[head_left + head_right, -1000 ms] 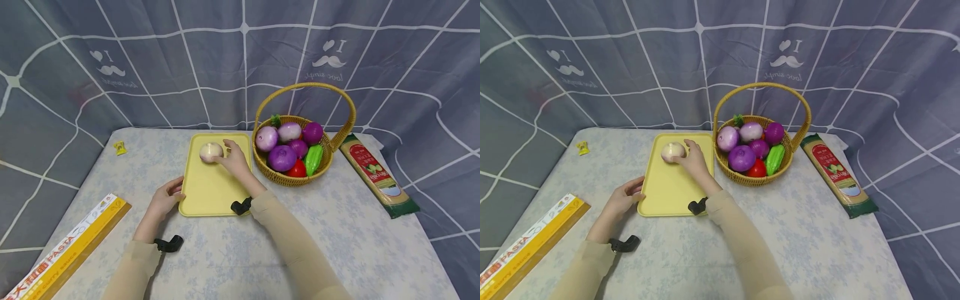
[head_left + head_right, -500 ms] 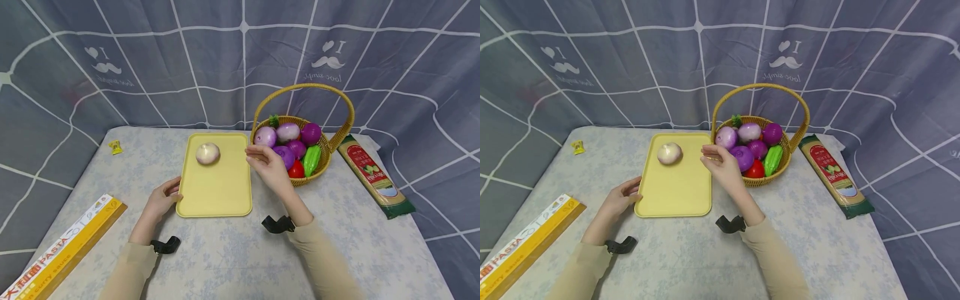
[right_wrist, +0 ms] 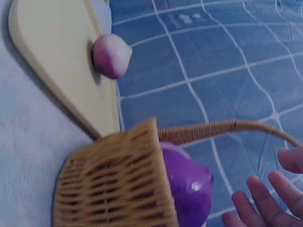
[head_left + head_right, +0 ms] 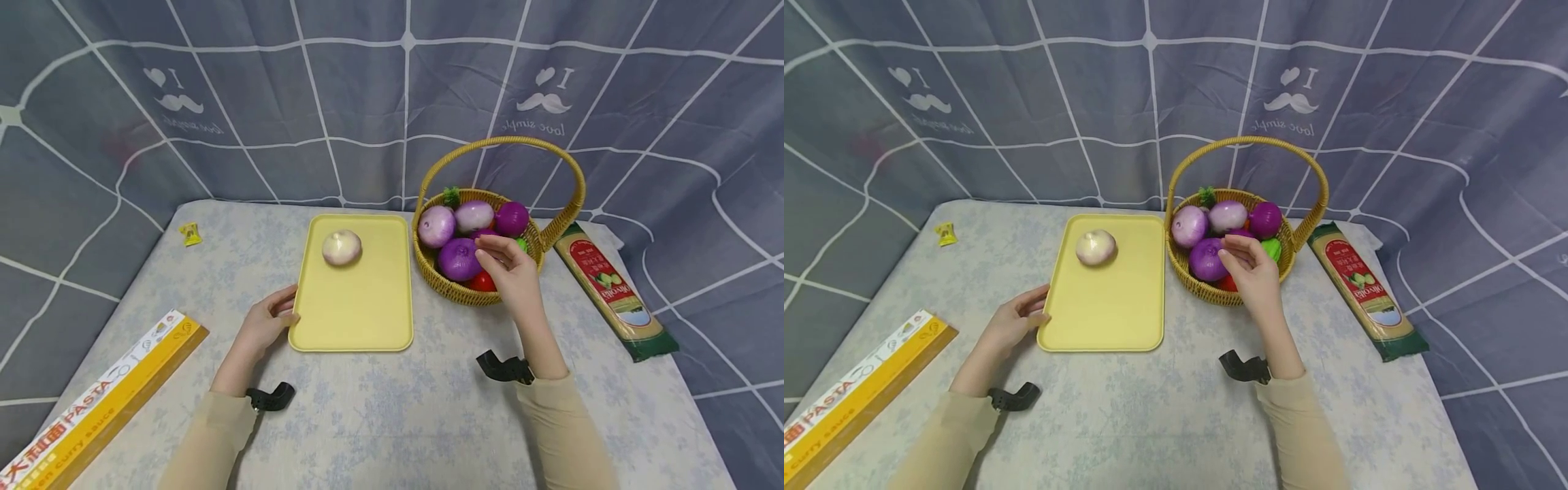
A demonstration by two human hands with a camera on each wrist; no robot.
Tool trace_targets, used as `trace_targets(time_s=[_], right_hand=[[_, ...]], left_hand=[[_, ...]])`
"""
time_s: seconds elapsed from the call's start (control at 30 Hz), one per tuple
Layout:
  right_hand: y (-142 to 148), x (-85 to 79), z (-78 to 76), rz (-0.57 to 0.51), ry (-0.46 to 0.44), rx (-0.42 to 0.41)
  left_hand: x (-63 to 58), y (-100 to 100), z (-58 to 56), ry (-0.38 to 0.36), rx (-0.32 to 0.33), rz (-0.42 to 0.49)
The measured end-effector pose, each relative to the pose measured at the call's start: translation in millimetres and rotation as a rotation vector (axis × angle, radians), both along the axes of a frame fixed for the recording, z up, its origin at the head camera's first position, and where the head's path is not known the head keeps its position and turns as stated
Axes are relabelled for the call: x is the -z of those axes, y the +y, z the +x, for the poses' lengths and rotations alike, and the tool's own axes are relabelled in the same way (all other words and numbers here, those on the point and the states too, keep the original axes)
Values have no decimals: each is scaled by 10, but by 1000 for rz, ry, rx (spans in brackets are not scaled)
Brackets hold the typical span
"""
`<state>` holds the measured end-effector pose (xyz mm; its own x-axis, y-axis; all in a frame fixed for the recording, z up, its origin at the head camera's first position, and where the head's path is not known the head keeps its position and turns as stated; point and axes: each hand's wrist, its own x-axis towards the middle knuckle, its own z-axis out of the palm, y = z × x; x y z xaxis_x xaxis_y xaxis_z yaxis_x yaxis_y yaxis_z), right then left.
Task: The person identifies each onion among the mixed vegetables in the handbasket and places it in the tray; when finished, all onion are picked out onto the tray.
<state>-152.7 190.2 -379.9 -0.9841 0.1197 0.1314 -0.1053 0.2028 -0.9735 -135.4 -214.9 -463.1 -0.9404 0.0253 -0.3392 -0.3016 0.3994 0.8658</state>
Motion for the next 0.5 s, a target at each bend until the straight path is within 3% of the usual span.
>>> trace_targets(time_s=[0.2, 0.5], right_hand=[[73, 5, -60, 79, -115, 20], [108, 107, -184, 129, -204, -18]], left_hand=[[-18, -17, 10, 4, 11, 0], [-27, -2, 1, -6, 13, -11]])
